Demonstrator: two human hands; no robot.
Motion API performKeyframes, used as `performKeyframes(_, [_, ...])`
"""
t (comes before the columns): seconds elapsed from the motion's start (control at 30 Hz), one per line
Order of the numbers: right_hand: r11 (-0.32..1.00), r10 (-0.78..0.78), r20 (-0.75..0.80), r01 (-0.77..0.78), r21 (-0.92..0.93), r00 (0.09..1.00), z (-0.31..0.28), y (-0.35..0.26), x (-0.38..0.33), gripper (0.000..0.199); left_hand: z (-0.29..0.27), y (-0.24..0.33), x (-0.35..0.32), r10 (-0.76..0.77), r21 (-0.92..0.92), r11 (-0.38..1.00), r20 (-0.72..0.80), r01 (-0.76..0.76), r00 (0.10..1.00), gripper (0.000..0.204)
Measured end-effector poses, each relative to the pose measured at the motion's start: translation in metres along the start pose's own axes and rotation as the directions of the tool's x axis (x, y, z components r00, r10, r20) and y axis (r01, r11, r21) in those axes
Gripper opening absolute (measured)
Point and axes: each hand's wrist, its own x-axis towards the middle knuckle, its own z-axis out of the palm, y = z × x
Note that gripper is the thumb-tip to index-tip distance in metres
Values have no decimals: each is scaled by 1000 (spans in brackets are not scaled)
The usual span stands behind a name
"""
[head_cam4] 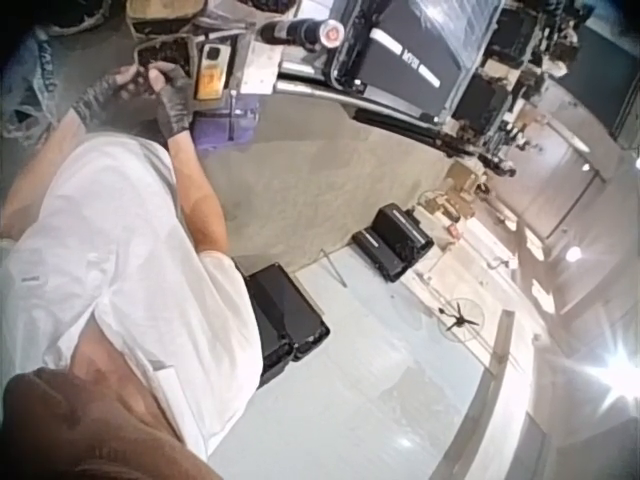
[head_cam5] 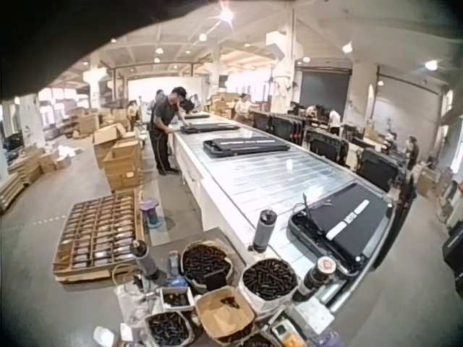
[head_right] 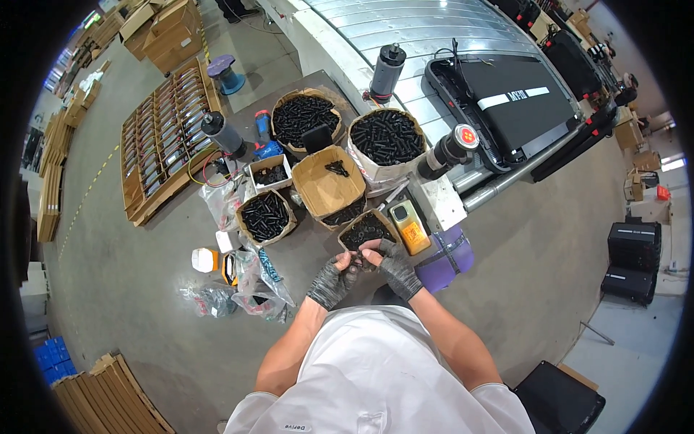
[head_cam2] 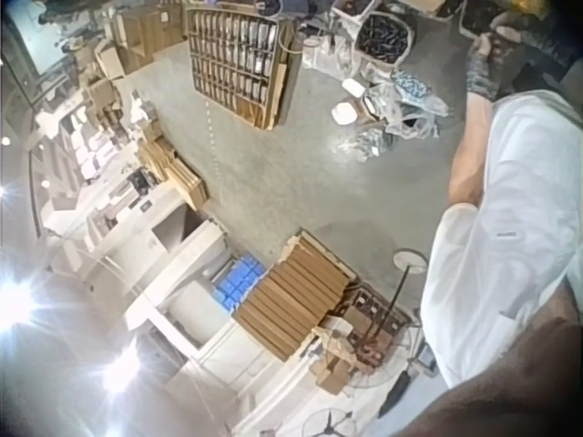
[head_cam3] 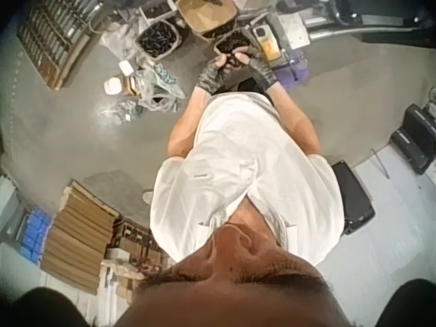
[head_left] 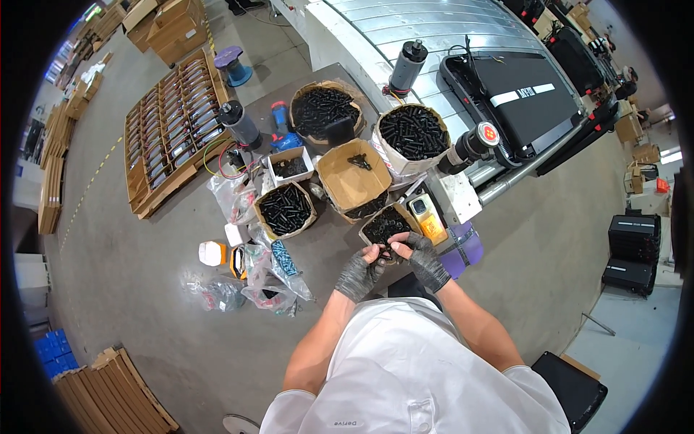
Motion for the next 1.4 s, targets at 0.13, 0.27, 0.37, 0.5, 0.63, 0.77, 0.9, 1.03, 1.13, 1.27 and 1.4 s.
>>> performKeyframes(0.13, [998, 4, 10, -4, 60, 1000, -2, 7, 1, 24, 1, -1, 0, 8, -4, 1000, 41, -8, 999, 25])
performKeyframes(0.27, [834, 60, 105, -108, 541, 993, -7, 9, 0, 27, -2, 4, -5, 32, -30, 999, 36, -31, 999, 24])
performKeyframes(0.37, [682, 77, 189, -190, 706, 979, -10, -6, -8, 32, -5, 6, -9, 53, -20, 998, 0, -53, 999, 24])
performKeyframes(0.5, [644, -189, 296, -109, 757, 936, -15, -8, -11, 41, -7, 9, -10, 70, -60, 996, 24, -69, 997, 21])
performKeyframes(0.63, [710, -153, 379, -165, 684, 913, -24, -10, -11, 59, -3, 10, -12, 84, -83, 993, -4, -84, 996, 20])
performKeyframes(0.77, [762, -47, 317, -171, 625, 947, -29, 3, -2, 61, -5, 10, -14, 85, -104, 991, -32, -88, 996, 20])
performKeyframes(0.9, [979, 23, 233, -69, 192, 972, -42, 45, 25, 62, -14, 9, -16, 77, -103, 992, -3, -76, 997, 19])
performKeyframes(1.03, [670, -412, -4, 301, -679, 911, -43, 82, 42, 59, -30, 8, -25, 111, -53, 992, -69, -115, 991, 20])
performKeyframes(1.13, [509, -479, 136, 401, -762, 867, -34, 69, 53, 44, -50, 9, -35, 131, -50, 989, -106, -137, 986, 20])
performKeyframes(1.27, [381, -260, 220, 309, -871, 940, -27, 86, 73, 27, -54, 8, -42, 136, -48, 988, -143, -144, 980, 20])
performKeyframes(1.4, [308, -248, 166, 240, -921, 954, -16, 96, 81, 20, -52, 6, -45, 160, -26, 986, -127, -165, 979, 21])
